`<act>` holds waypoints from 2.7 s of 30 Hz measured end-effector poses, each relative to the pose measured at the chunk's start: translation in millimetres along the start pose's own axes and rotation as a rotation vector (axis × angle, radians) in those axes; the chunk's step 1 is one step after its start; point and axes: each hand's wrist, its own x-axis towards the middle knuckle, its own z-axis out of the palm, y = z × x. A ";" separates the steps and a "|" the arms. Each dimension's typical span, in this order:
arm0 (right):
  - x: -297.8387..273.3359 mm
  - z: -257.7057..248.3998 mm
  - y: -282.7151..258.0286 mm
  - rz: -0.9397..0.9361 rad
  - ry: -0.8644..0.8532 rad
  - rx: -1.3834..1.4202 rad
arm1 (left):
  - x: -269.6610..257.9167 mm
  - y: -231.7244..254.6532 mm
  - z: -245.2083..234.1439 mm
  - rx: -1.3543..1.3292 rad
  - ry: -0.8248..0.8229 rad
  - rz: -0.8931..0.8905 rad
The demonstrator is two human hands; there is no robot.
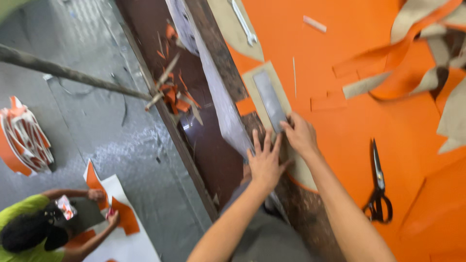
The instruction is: The person cuts orange fabric following a template using shears, using metal wrenches as weights to hold the template in place.
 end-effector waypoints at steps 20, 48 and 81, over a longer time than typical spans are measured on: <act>-268.3 -111.0 147.4 0.351 0.438 -0.337 | -47.3 10.0 -1.4 0.090 -0.017 0.326; -450.0 -154.2 180.8 0.580 -0.414 1.425 | -25.8 87.0 13.1 0.032 -0.125 0.230; -380.7 -138.1 210.3 0.596 -0.459 0.942 | -15.2 95.8 5.0 0.077 -0.233 0.195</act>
